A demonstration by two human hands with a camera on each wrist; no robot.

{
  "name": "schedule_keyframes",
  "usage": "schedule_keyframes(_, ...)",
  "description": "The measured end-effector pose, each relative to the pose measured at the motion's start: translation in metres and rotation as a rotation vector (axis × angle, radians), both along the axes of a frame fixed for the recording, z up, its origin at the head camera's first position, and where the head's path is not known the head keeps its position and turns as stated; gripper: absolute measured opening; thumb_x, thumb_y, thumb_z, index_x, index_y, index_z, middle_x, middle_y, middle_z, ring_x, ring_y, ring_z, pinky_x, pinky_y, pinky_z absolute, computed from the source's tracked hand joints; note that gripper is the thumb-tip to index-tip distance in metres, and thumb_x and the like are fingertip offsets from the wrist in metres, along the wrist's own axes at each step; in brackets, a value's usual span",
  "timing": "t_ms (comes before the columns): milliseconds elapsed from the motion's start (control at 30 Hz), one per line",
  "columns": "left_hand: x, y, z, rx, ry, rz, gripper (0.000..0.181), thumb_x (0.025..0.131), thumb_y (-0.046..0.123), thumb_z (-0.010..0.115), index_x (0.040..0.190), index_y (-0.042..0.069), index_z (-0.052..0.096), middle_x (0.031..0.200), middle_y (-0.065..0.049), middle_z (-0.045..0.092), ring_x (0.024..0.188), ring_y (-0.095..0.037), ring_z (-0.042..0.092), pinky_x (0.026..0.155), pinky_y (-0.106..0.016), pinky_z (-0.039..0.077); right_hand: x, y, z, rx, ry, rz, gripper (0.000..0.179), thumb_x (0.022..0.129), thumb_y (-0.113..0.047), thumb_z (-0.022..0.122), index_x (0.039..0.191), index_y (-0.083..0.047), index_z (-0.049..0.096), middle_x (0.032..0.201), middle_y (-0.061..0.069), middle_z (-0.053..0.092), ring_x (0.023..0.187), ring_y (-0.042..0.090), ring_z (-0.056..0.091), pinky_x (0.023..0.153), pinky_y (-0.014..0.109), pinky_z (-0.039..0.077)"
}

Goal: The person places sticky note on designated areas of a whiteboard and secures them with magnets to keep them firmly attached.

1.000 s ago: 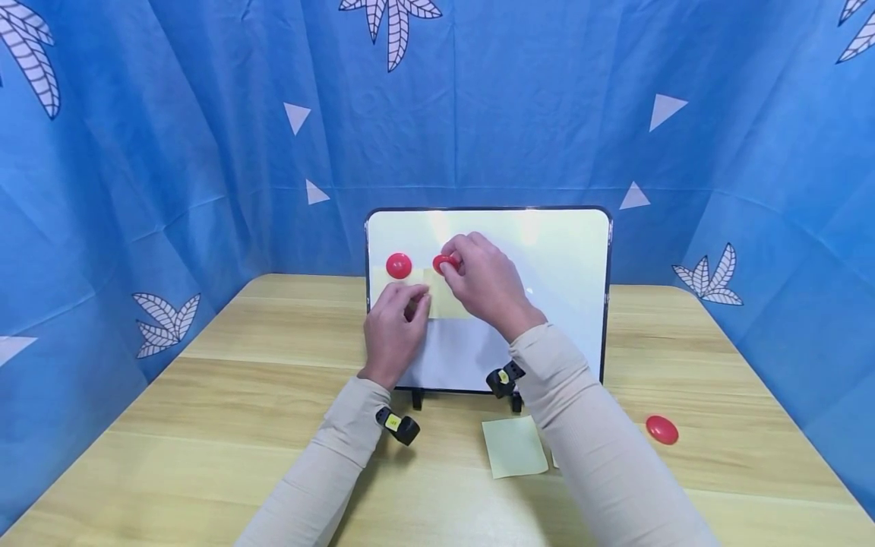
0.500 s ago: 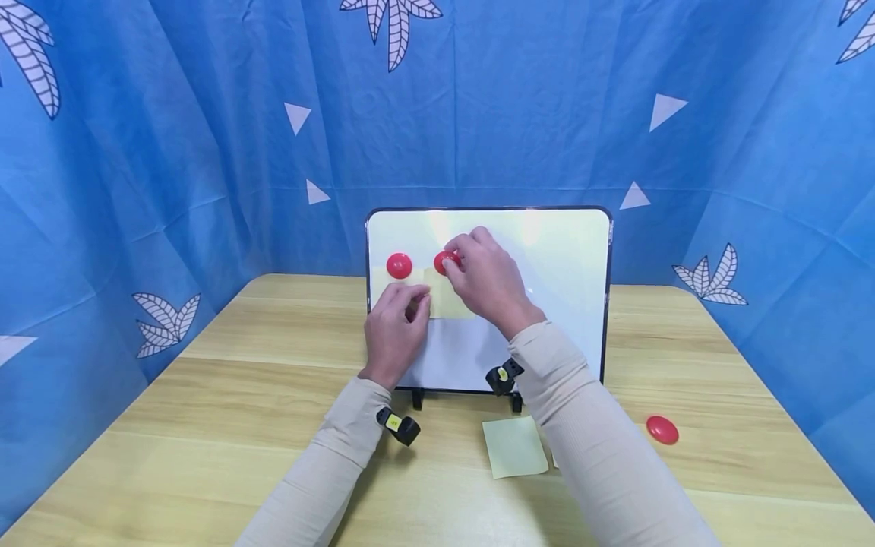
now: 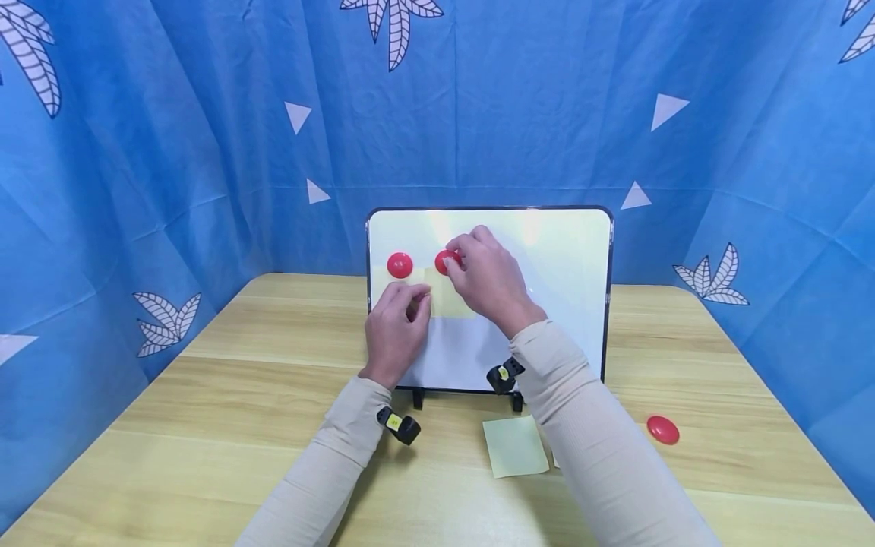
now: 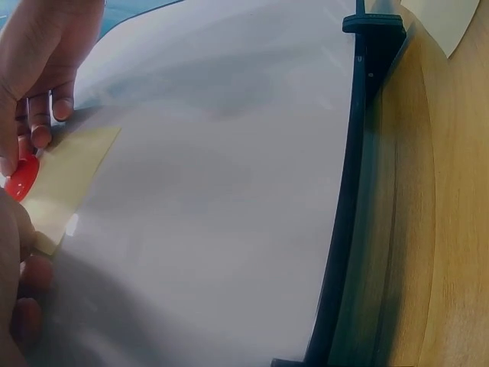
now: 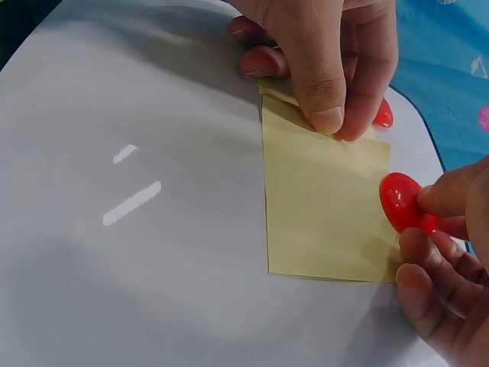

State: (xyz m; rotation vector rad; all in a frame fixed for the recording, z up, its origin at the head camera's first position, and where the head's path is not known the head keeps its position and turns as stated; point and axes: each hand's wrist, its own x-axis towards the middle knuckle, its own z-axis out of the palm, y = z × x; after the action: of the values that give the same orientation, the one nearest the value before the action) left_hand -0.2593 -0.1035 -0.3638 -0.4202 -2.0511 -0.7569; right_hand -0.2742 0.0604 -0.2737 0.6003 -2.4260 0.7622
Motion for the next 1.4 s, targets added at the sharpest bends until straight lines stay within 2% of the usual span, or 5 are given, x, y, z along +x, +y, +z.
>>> schedule_keyframes(367,0.000,0.000,0.001,-0.003,0.002,0.005,0.018,0.093,0.018,0.073,0.108,0.008,0.073,0.093,-0.004,0.061,0.072,-0.012,0.063,0.065,-0.022,0.053,0.000,0.001,0.001,0.010,-0.009,0.001,0.034,0.087,-0.018,0.079,0.115,-0.001,0.070,0.107,0.013,0.060,0.091,0.026,0.063,0.076,0.039,0.057)
schedule_keyframes(633,0.000,0.000,0.000,-0.002,0.019,0.007,0.016,0.093,0.017,0.073,0.106,0.007,0.074,0.092,-0.004,0.062,0.071,-0.013,0.063,0.063,-0.022,0.053,0.004,0.005,-0.002,-0.015,0.018,0.001,0.032,0.086,-0.019,0.079,0.112,-0.002,0.070,0.106,0.012,0.061,0.088,0.024,0.064,0.076,0.038,0.057)
schedule_keyframes(833,0.001,0.002,0.000,0.000,0.028,-0.004,0.014,0.093,0.016,0.071,0.104,0.007,0.073,0.092,-0.004,0.062,0.069,-0.012,0.062,0.062,-0.021,0.052,0.010,0.012,-0.008,-0.060,0.055,0.012,0.025,0.089,-0.017,0.075,0.109,-0.002,0.070,0.100,0.010,0.061,0.083,0.023,0.062,0.073,0.038,0.057)
schedule_keyframes(1167,0.005,0.008,-0.004,0.012,0.071,-0.050,0.011,0.093,0.014,0.069,0.101,0.007,0.070,0.090,-0.005,0.062,0.066,-0.013,0.062,0.062,-0.022,0.053,0.025,0.022,-0.022,-0.083,0.069,0.019,0.018,0.092,-0.017,0.070,0.104,-0.003,0.071,0.093,0.007,0.061,0.073,0.019,0.059,0.062,0.034,0.053)
schedule_keyframes(1400,0.008,0.013,-0.007,0.026,0.065,-0.097,0.009,0.091,0.012,0.070,0.098,0.007,0.070,0.088,-0.004,0.062,0.066,-0.010,0.058,0.062,-0.020,0.051,0.037,0.030,-0.036,-0.067,0.071,0.037,0.014,0.093,-0.015,0.070,0.102,-0.004,0.071,0.089,0.005,0.062,0.072,0.017,0.060,0.064,0.033,0.053)
